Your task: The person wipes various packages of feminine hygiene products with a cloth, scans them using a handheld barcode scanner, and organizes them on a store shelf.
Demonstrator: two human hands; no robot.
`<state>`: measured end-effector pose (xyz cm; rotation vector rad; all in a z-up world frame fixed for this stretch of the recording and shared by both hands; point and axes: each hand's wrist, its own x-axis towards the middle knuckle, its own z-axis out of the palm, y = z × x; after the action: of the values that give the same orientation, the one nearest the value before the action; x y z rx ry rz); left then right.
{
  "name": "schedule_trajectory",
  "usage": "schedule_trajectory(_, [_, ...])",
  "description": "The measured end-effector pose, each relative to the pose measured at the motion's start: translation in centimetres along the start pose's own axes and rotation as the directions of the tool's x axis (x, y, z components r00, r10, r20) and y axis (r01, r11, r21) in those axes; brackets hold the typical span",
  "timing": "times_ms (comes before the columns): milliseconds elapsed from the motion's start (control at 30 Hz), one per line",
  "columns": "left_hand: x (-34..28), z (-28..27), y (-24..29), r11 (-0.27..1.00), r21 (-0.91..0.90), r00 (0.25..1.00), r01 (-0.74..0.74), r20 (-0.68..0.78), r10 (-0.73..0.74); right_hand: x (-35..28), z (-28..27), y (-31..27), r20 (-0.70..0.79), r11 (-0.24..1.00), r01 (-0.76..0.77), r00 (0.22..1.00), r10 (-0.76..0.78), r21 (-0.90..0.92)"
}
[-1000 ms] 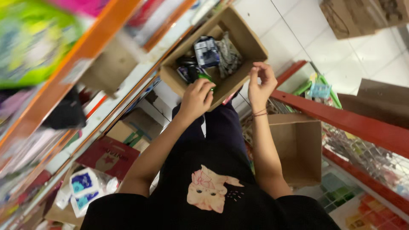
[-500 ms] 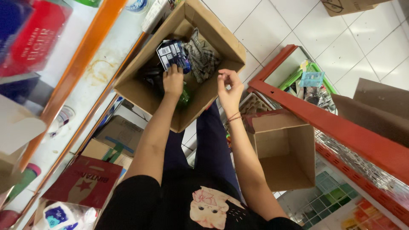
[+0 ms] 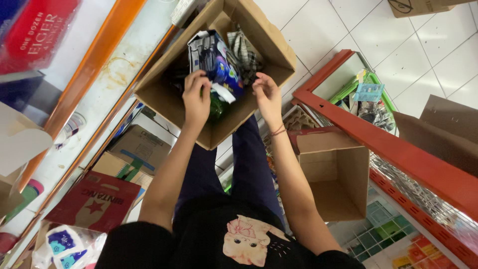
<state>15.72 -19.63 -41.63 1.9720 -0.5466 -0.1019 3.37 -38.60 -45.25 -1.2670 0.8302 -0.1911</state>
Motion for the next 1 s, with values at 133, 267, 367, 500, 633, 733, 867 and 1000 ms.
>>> schedule_trajectory(133, [-1.0,-3.1,4.9,0.924,-0.190,0.942,0.333,0.114,-0.316,0.8,0.2,-1.7,0.028,0.959,-0.281,0.959,0.283,-0.043])
schedule_trajectory(267, [-0.6,-4.6,7.7,0.917,-0.363,0.983,0.165,0.139,-0.122,0.6,-0.5,-3.8,0.088,0.867,-0.399,0.916,0.391,0.299])
schedule_trajectory(367, [0.6,-4.3,8.6,0.838,-0.540,0.995,0.079,0.088,-0.037,-0.4,-1.4,-4.0,0.156,0.808,-0.292,0.956,0.247,0.512])
schedule_trajectory(500, [2.7,-2.8,8.7,0.726,-0.665,0.979,0.178,0.197,-0.059,-2.7,-6.0,-3.8,0.278,0.916,-0.147,0.960,0.041,0.374])
schedule_trajectory(633, [4.9,0.0,8.6,0.640,-0.682,0.913,0.353,0.399,-0.078,-3.2,-11.9,-4.8,0.369,0.966,-0.088,0.929,-0.009,0.245])
schedule_trajectory(733, [5.8,3.1,7.8,0.599,-0.664,0.842,0.448,0.539,-0.033,-3.3,-13.7,-4.7,0.222,0.905,-0.160,0.972,0.075,0.394])
schedule_trajectory(867, [6.6,8.1,2.7,0.759,-0.461,0.799,0.460,0.588,-0.127,-2.4,-15.4,-4.7,0.131,0.910,-0.156,0.985,0.114,0.384])
schedule_trajectory(1000, [6.4,15.4,-5.5,0.971,0.169,0.773,0.169,0.589,-0.237,-2.1,-16.2,-4.5,0.021,0.880,-0.131,0.990,0.136,0.457])
